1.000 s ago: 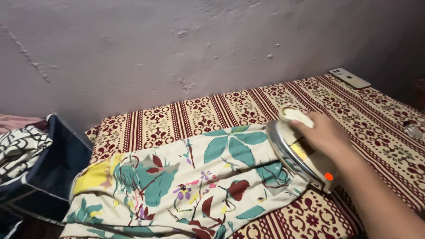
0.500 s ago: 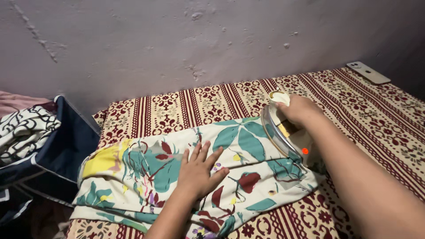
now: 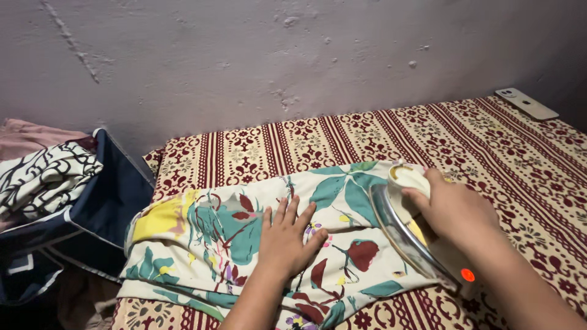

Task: The person irons a pink t-shirt and a floral-patterned garment on a patterned bedsheet, smoothing each piece with an electric iron and folding them after ironing. The person places the folded pink t-shirt into a nearby laundry basket and continues ironing the floral garment.

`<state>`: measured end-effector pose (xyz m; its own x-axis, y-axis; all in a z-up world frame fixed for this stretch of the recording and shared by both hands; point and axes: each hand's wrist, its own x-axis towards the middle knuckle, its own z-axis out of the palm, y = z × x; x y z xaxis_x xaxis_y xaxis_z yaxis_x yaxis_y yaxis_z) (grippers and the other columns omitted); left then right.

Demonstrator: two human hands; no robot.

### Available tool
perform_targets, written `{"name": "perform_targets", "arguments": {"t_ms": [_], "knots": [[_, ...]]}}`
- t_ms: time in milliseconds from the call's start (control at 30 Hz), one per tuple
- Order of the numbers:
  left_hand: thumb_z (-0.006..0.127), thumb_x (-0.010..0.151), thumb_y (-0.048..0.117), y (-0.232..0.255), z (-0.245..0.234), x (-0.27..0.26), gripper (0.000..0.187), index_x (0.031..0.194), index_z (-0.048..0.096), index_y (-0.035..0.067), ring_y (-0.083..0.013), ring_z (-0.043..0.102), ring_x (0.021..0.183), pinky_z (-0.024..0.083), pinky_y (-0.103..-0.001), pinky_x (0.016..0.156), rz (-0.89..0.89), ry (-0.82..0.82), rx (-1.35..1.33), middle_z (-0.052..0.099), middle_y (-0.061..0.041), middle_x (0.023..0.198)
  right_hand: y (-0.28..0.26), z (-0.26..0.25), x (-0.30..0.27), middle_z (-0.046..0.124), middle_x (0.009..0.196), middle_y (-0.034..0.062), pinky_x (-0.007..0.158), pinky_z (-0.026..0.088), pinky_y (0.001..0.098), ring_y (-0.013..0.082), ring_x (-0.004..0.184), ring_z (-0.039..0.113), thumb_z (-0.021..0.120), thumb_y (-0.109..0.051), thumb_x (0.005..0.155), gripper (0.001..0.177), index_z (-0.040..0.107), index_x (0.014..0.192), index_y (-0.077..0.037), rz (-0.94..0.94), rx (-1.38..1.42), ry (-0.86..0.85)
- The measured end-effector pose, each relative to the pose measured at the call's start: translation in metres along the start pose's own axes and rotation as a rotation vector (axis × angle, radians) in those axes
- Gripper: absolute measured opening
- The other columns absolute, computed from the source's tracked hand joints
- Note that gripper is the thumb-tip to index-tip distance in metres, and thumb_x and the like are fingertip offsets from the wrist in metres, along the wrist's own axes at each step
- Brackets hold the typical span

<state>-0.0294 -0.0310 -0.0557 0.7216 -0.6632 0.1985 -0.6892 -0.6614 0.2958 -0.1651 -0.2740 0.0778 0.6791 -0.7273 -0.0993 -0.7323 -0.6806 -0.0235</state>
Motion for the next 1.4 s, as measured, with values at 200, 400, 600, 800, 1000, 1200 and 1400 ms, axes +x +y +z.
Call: {"name": "perform_targets", "arguments": {"t_ms": [200, 400, 600, 800, 1000, 1200, 1400], "knots": [[0.039, 0.093, 0.067, 0.001, -0.004, -0.001, 0.073, 0.153, 0.042, 0.026, -0.0299, 0.018, 0.153, 0.003, -0.054, 0.121, -0.037, 0.034, -0.036, 0.029, -0.013, 0.163, -0.025, -0.003, 0.070, 0.073, 0.117, 0.0186, 0.090, 0.054, 0.0528, 0.0370, 0.108, 0.071, 0.046, -0.066, 0.099, 0.069, 0.047, 0.149, -0.019, -0.033, 0.015, 0.143], [0.034, 0.096, 0.065, -0.003, -0.004, -0.002, 0.071, 0.155, 0.040, 0.027, -0.0282, 0.016, 0.155, 0.000, -0.053, 0.123, -0.131, 0.041, -0.056, 0.026, -0.010, 0.165, -0.040, 0.003, 0.107, 0.072, 0.121, 0.0154, 0.094, 0.054, 0.0516, 0.0356, 0.113, 0.069, 0.061, -0.058, 0.095, 0.057, 0.061, 0.134, -0.017, -0.016, 0.125, 0.140], [0.035, 0.093, 0.067, -0.021, -0.008, 0.007, 0.073, 0.157, 0.031, 0.033, -0.0253, 0.008, 0.155, -0.002, -0.052, 0.122, -0.205, -0.069, 0.034, 0.018, -0.004, 0.168, -0.023, 0.005, 0.031, 0.076, 0.114, 0.0125, 0.091, 0.057, 0.0478, 0.0322, 0.104, 0.074, 0.061, -0.057, 0.092, 0.054, 0.060, 0.134, -0.023, -0.190, 0.203, 0.042], [0.038, 0.093, 0.067, -0.021, -0.006, 0.005, 0.073, 0.156, 0.033, 0.030, -0.0282, 0.010, 0.154, -0.001, -0.053, 0.121, -0.173, -0.033, 0.043, 0.021, -0.007, 0.166, -0.022, -0.001, -0.048, 0.078, 0.105, 0.0138, 0.086, 0.059, 0.0468, 0.0323, 0.101, 0.075, 0.042, -0.072, 0.094, 0.067, 0.046, 0.151, -0.036, -0.142, -0.145, -0.099], [0.046, 0.093, 0.062, -0.021, -0.006, 0.000, 0.070, 0.153, 0.041, 0.027, -0.0293, 0.017, 0.153, 0.003, -0.053, 0.121, -0.162, 0.050, -0.017, 0.029, -0.010, 0.163, -0.044, 0.012, 0.030, 0.075, 0.107, 0.0145, 0.079, 0.057, 0.0494, 0.0360, 0.096, 0.073, 0.049, -0.063, 0.096, 0.063, 0.043, 0.151, -0.033, -0.188, 0.019, 0.153], [0.052, 0.094, 0.054, -0.025, -0.004, -0.002, 0.062, 0.146, 0.051, 0.022, -0.0307, 0.032, 0.149, 0.014, -0.053, 0.122, -0.143, 0.191, -0.089, 0.044, -0.012, 0.156, -0.073, 0.009, 0.113, 0.074, 0.112, 0.0163, 0.083, 0.056, 0.0510, 0.0374, 0.106, 0.070, 0.069, -0.036, 0.089, 0.047, 0.056, 0.132, -0.021, -0.211, 0.056, 0.172], [0.045, 0.099, 0.050, -0.042, -0.018, -0.001, 0.059, 0.152, 0.049, 0.025, -0.0253, 0.051, 0.140, 0.034, -0.040, 0.119, -0.336, 0.340, -0.835, 0.054, -0.009, 0.151, -0.068, 0.012, 0.062, 0.076, 0.107, 0.0135, 0.081, 0.058, 0.0503, 0.0358, 0.098, 0.073, 0.068, -0.040, 0.079, 0.051, 0.063, 0.128, -0.026, -0.293, 0.112, 0.183]]}}
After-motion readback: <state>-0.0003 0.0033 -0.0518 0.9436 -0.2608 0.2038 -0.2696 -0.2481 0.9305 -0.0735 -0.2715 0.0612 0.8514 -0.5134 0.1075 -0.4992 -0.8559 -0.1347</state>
